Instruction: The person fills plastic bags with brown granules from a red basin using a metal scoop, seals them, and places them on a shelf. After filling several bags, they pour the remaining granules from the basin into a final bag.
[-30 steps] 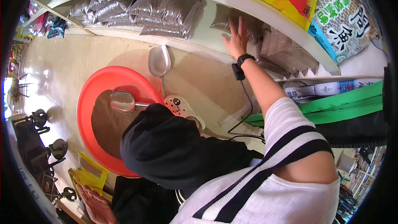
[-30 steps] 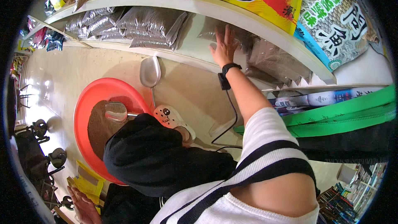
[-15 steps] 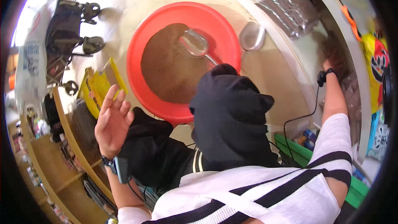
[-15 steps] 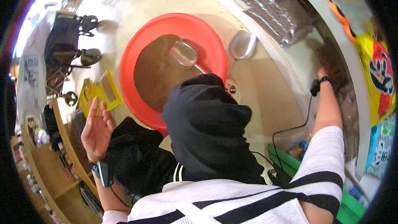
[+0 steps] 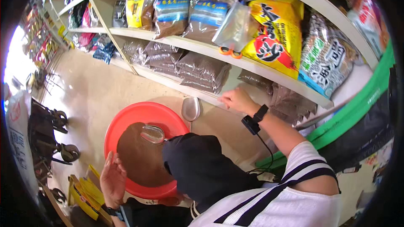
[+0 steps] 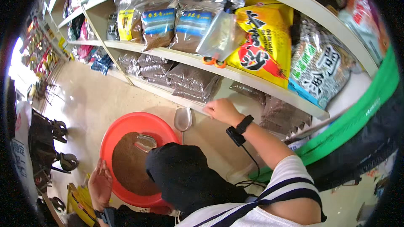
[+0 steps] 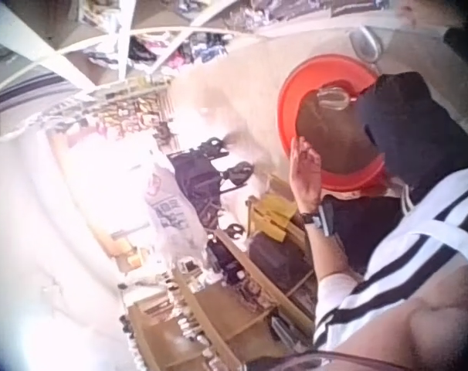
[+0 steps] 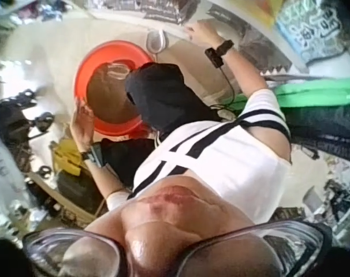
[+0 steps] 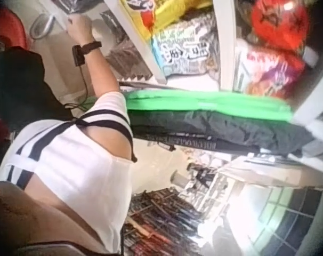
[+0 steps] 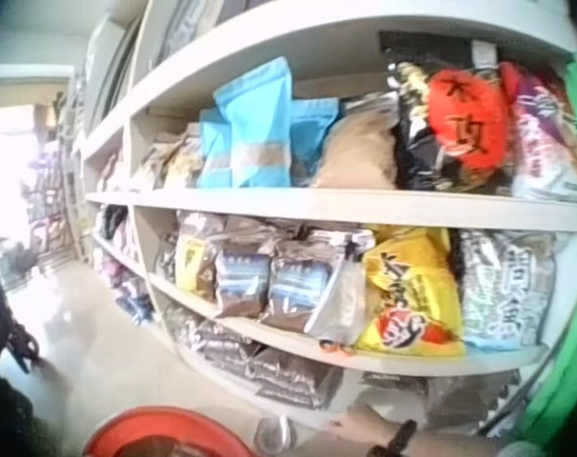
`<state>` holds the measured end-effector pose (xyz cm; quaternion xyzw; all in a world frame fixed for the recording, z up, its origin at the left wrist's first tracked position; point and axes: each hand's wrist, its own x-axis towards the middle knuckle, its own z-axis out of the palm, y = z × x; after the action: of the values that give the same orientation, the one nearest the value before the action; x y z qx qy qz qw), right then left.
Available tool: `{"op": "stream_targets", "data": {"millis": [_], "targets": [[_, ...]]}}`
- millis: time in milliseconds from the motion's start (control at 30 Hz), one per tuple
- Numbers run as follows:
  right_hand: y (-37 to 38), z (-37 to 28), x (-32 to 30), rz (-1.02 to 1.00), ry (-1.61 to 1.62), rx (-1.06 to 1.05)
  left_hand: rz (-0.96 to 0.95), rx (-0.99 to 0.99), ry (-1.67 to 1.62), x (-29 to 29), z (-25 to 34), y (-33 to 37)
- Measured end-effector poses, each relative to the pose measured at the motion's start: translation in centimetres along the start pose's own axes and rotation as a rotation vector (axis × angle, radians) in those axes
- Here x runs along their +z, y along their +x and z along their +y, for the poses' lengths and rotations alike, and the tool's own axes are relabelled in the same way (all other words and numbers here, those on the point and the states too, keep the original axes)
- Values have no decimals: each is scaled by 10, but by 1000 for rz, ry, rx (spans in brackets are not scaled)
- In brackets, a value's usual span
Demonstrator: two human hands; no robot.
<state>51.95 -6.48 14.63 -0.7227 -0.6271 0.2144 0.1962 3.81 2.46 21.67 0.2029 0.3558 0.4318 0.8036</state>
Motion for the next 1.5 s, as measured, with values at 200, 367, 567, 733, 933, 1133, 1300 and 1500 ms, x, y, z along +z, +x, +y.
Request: {"op": "stream_targets", "data": {"millis": [200, 367, 567, 733, 933, 1133, 1300, 1500], "targets": [[11, -38, -94, 865, -14, -244, -108, -106, -46, -5, -26, -4], [84, 2, -163, 813, -148, 138, -80, -84, -24, -30, -34, -8], [117, 22, -168, 811, -85, 495, -15, 80, 61, -52, -25, -28], [128, 18, -165, 794, -257, 652, -89, 84, 75, -56, -22, -43], [150, 42, -159, 766, -338, 593, -72, 92, 95, -60, -26, -44], [156, 36, -134, 1044, -11, 731, -70, 93, 174, -67, -34, -29], [129, -5, -124, 1589, 412, 328, -180, -45, 170, -61, -38, -10], [87, -140, -37, 1419, 848, -293, -101, 364, 806, 67, -33, -48]]}}
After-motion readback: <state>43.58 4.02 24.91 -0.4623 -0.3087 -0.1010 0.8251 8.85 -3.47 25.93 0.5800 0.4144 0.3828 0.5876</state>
